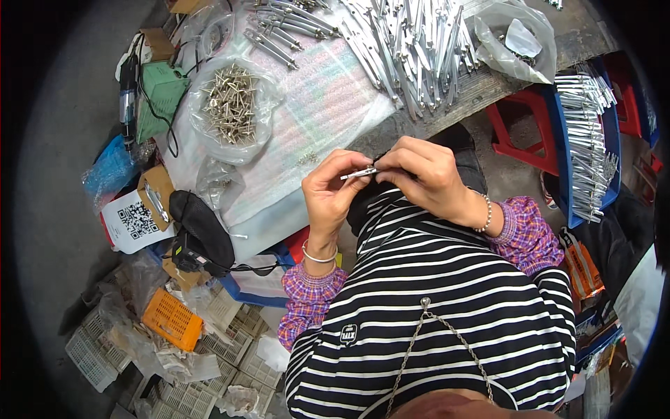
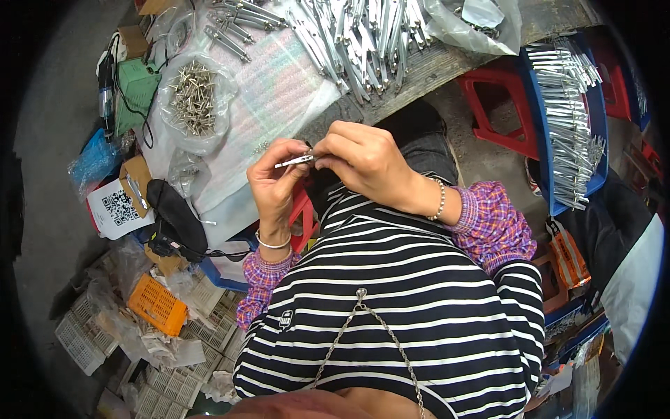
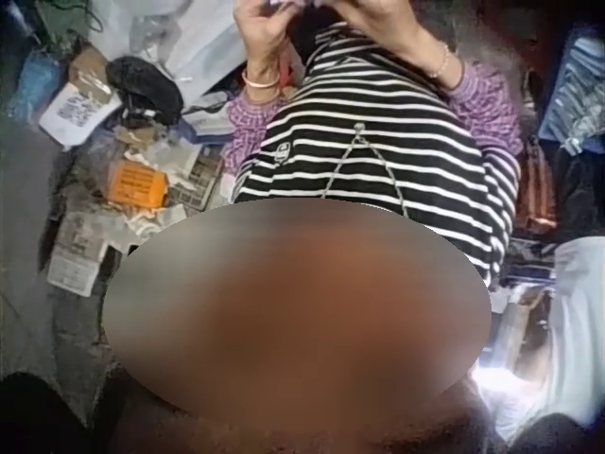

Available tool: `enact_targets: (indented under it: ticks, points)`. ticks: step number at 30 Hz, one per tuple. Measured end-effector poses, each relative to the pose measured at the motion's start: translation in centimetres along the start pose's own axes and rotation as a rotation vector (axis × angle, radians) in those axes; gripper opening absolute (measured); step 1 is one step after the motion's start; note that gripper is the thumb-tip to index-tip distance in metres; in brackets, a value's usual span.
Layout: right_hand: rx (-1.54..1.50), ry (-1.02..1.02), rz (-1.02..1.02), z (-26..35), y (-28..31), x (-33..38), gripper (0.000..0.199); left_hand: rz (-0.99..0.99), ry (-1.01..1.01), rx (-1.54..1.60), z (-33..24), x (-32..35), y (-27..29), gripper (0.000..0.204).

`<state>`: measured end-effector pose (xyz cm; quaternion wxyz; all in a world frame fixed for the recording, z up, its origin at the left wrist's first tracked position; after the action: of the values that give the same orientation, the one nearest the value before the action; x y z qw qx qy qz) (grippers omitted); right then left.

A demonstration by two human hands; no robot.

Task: The worker is manually assembling small metal hardware components by threading long metal pins through brackets at a factory workstation.

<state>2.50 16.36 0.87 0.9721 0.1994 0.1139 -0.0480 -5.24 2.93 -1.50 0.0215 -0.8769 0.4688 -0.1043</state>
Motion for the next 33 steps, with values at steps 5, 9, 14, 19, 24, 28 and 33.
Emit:
enact_targets:
  ticks: [5, 9, 14, 19, 24, 28, 33]
  points:
    - [-0.148, -0.069, 0.027, -0.7, -0.3, 0.2, 0.015, 0.030, -0.008, -0.061, 0.1, -0.1, 0.4, 0.017]
    - [-0.239, -0.074, 0.058, -0.6, -0.4, 0.0, 0.014, 0.111, 0.066, 0.151, 1.4, -0.4, 0.8, 0.008]
    - [-0.262, -0.062, 0.067, -0.4, -0.7, 0.1, 0.015, 0.167, 0.107, 0.249, 2.0, -0.6, 0.8, 0.009]
    - [-0.252, -0.033, 0.071, -0.1, -0.9, 0.2, 0.014, 0.258, 0.049, 0.158, 1.5, -0.9, 0.7, 0.015]
    - [-0.223, -0.026, 0.070, -0.1, -1.0, 0.2, 0.014, 0.237, 0.040, 0.123, 1.3, -0.7, 0.8, 0.012]
    - [-0.226, -0.038, 0.051, -0.2, -1.0, 0.3, 0.014, 0.216, 0.010, 0.119, 1.1, -0.7, 0.8, 0.009]
    - [-0.210, -0.078, 0.054, -0.6, -1.0, 0.3, 0.013, 0.140, 0.056, 0.135, 1.1, -0.2, 0.8, 0.008]
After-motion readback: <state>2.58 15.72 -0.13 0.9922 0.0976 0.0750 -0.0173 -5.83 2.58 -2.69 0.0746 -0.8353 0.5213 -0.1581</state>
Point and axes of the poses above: each hand's wrist, its own x-axis away from the middle knuckle, its own y-axis out of the back of the hand, z = x × y, the point moved 6 cm from there along -x, towards the middle knuckle, and after that the axes turned 14 degrees about z, right-handed, at the moved point
